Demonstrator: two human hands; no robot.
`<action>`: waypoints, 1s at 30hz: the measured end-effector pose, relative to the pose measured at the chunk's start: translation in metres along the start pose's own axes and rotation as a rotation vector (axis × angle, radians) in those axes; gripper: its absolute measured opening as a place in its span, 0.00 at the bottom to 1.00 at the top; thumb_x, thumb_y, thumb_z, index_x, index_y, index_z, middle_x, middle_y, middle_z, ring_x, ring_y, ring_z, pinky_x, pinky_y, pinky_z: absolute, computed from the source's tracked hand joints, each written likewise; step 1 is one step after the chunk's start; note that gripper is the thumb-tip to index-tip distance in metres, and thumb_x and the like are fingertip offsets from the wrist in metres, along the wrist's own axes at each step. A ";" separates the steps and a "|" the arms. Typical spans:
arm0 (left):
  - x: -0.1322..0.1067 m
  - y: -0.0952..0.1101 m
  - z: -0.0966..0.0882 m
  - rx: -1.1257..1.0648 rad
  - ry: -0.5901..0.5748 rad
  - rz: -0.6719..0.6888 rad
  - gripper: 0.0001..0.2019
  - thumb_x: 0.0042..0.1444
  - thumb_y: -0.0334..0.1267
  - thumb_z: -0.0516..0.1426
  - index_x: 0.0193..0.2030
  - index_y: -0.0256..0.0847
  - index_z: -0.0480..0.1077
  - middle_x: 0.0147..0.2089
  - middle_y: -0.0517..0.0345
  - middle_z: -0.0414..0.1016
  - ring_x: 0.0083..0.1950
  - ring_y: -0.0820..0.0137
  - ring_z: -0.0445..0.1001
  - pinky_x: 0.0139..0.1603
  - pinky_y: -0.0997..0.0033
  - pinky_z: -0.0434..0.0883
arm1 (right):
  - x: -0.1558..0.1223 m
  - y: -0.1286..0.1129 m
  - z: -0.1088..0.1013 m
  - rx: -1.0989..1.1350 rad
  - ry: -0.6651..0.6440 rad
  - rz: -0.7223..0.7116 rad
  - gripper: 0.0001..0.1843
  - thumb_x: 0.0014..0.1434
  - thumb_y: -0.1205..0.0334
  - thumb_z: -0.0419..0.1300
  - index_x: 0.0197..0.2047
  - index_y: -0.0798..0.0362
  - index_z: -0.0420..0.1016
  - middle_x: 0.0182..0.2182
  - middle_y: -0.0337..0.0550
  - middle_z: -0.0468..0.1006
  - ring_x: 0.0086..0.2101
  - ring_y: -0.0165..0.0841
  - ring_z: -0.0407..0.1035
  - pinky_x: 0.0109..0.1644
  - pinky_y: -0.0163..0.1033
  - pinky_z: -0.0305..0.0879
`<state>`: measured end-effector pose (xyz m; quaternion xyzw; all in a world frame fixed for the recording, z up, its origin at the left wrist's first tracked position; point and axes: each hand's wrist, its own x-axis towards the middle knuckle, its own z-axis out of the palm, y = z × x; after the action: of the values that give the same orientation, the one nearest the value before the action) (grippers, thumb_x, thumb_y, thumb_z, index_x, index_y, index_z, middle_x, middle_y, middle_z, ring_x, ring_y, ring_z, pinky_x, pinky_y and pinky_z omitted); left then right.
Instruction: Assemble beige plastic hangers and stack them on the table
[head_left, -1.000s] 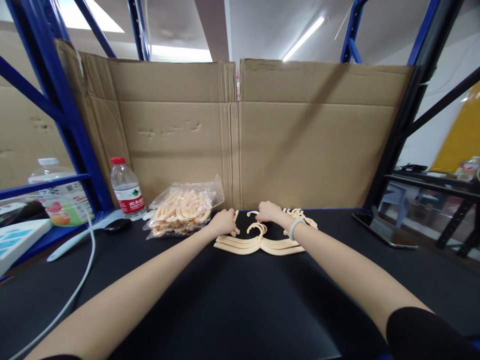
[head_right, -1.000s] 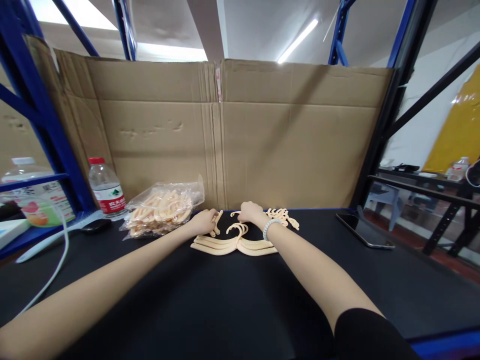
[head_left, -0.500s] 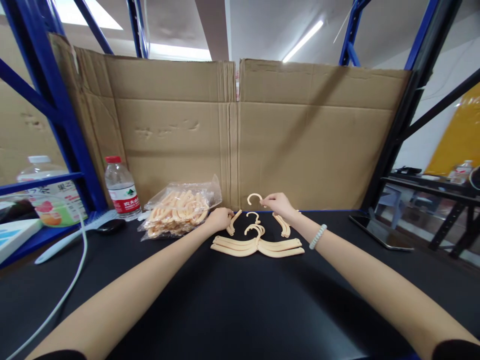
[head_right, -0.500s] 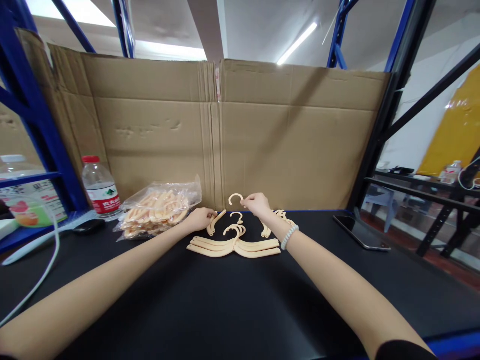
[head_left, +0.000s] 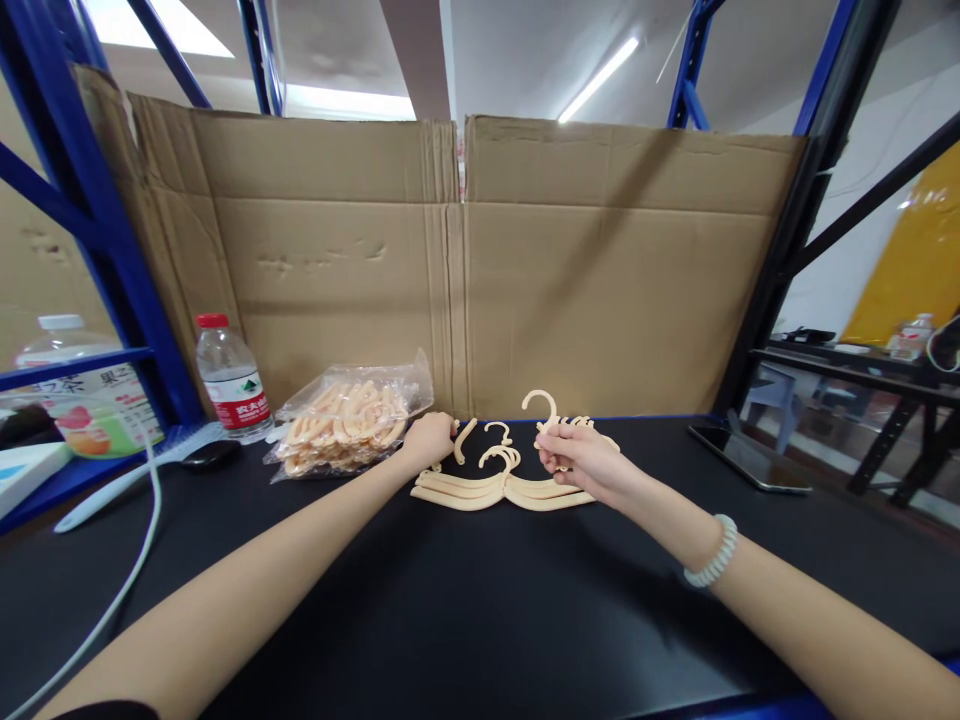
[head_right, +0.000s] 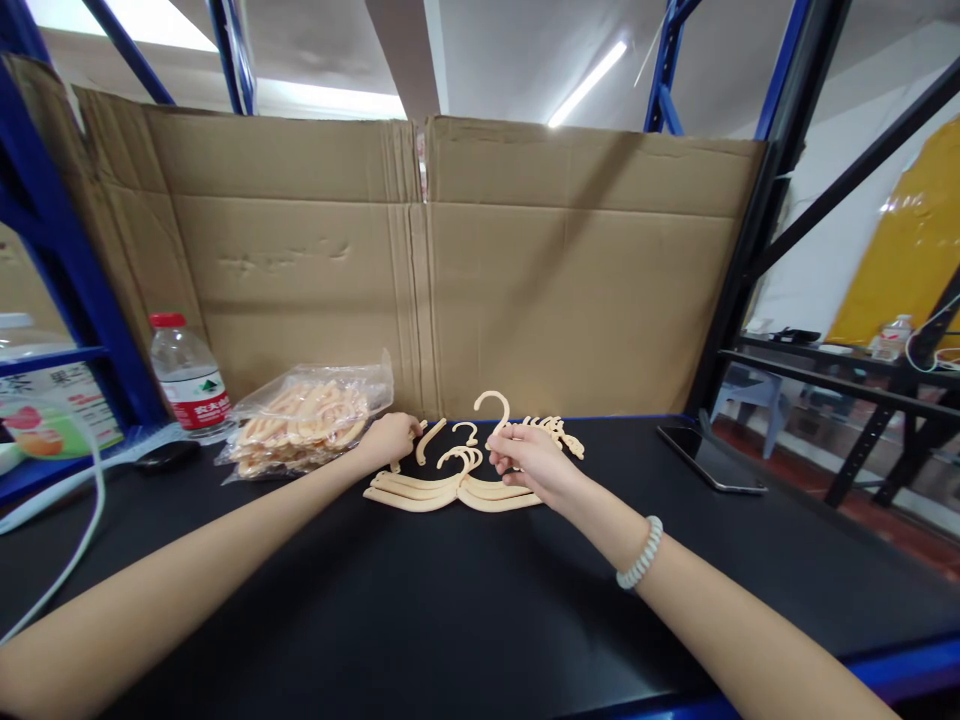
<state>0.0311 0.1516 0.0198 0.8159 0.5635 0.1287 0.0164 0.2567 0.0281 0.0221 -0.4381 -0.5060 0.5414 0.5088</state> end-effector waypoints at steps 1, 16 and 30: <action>-0.003 0.002 -0.001 -0.012 0.034 0.010 0.12 0.62 0.40 0.57 0.49 0.37 0.69 0.50 0.51 0.71 0.48 0.63 0.73 0.48 0.56 0.72 | 0.000 0.002 -0.001 0.011 0.006 0.005 0.17 0.45 0.55 0.70 0.29 0.55 0.68 0.26 0.39 0.71 0.25 0.25 0.63 0.25 0.29 0.59; -0.109 0.046 -0.027 -1.021 0.213 0.362 0.12 0.58 0.37 0.56 0.47 0.38 0.64 0.41 0.53 0.76 0.45 0.65 0.77 0.42 0.65 0.77 | -0.016 0.016 0.013 0.090 -0.034 -0.070 0.23 0.44 0.50 0.73 0.35 0.54 0.70 0.32 0.42 0.77 0.29 0.28 0.68 0.29 0.31 0.64; -0.155 0.030 0.003 -1.099 0.271 0.387 0.03 0.61 0.34 0.56 0.41 0.45 0.65 0.39 0.59 0.79 0.38 0.69 0.79 0.37 0.71 0.79 | -0.037 0.031 0.031 0.269 -0.423 0.110 0.13 0.54 0.58 0.70 0.35 0.56 0.72 0.34 0.41 0.72 0.38 0.34 0.71 0.40 0.39 0.70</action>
<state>0.0079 -0.0020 -0.0074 0.7520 0.2524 0.5049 0.3404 0.2267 -0.0106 -0.0072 -0.2703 -0.4999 0.7103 0.4153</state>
